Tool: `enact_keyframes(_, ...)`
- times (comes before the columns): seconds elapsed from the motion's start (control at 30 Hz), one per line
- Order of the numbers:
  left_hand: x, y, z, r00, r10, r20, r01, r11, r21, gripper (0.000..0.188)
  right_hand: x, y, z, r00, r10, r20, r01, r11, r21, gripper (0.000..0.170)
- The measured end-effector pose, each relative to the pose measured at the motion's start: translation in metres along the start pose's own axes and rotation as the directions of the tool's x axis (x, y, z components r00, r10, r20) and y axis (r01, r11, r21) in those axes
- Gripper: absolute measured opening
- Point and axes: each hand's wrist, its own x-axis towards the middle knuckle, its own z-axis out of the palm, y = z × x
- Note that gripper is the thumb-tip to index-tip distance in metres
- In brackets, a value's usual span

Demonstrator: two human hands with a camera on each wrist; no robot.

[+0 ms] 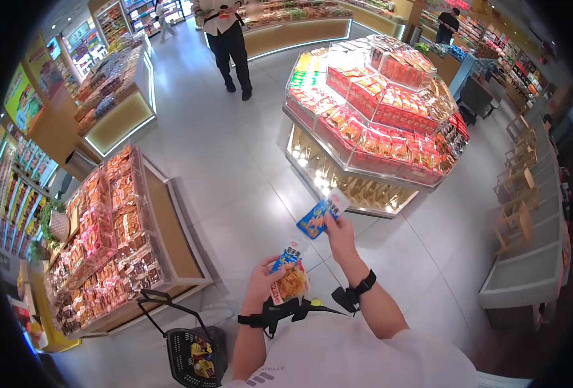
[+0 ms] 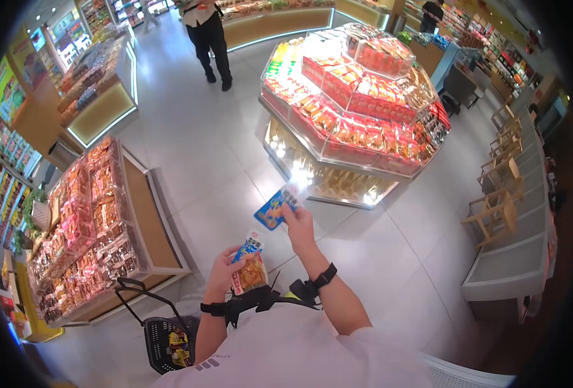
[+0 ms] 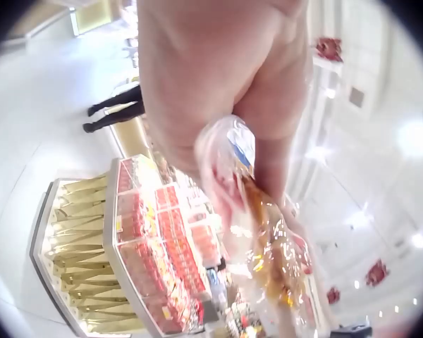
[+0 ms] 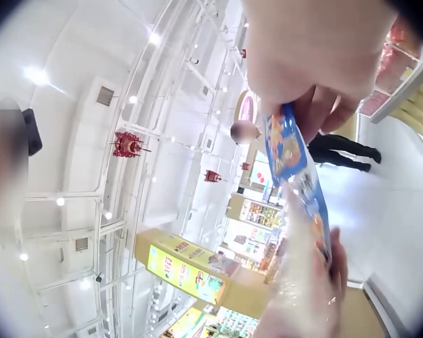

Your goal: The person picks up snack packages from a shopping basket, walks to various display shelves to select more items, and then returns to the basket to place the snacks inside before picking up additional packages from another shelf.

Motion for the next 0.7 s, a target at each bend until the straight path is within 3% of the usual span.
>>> enact_keyframes(0.03,0.020,-0.002,-0.016,0.997,0.002,-0.075,-0.011,0.992,-0.124,0.048,0.032,-0.004,0.002,1.000,0.007,-0.018,-0.007,0.999,0.038,0.022)
enact_keyframes(0.1,0.059,0.009,-0.038,0.996,0.017,-0.083,-0.025,0.995,-0.100,0.043,0.082,-0.005,0.014,0.994,0.072,0.086,-0.086,0.983,0.165,0.023)
enact_keyframes(0.13,0.081,0.021,-0.046,0.995,0.043,-0.090,-0.046,0.998,-0.031,0.044,0.104,0.001,0.023,0.995,0.077,0.068,-0.087,0.982,0.167,0.023)
enact_keyframes(0.2,0.129,0.053,-0.055,0.992,0.094,-0.086,-0.091,0.995,0.044,0.047,0.141,0.015,0.041,0.944,0.281,0.171,-0.309,0.937,0.165,0.023)
enact_keyframes(0.3,0.210,0.129,-0.057,0.978,0.187,-0.086,-0.180,0.980,0.090,0.047,0.209,0.044,0.063,0.956,0.246,0.160,-0.293,0.828,0.479,0.029)
enact_keyframes(0.37,0.262,0.179,-0.070,0.985,0.169,0.030,-0.171,0.975,0.139,0.049,0.246,0.034,0.082,0.955,0.262,0.136,-0.293,0.788,0.542,0.032)
enact_keyframes(0.43,0.318,0.214,-0.079,0.983,0.171,0.059,-0.175,0.983,0.059,0.048,0.289,0.023,0.105,0.967,0.244,0.079,-0.249,0.822,0.512,0.031)
enact_keyframes(0.53,0.390,0.261,-0.087,0.986,0.100,0.136,-0.113,0.990,0.088,0.046,0.348,0.013,0.123,0.971,0.237,-0.019,-0.220,0.926,0.308,0.030)
enact_keyframes(0.63,0.458,0.279,-0.097,0.986,0.065,0.151,-0.094,0.976,0.194,0.046,0.415,0.018,0.136,0.959,0.133,-0.251,-0.062,0.961,0.270,0.026)
enact_keyframes(0.7,0.508,0.283,-0.110,0.974,0.071,0.216,-0.105,0.983,0.148,0.046,0.462,0.020,0.143,0.920,0.105,-0.378,-0.029,0.979,0.202,0.024)
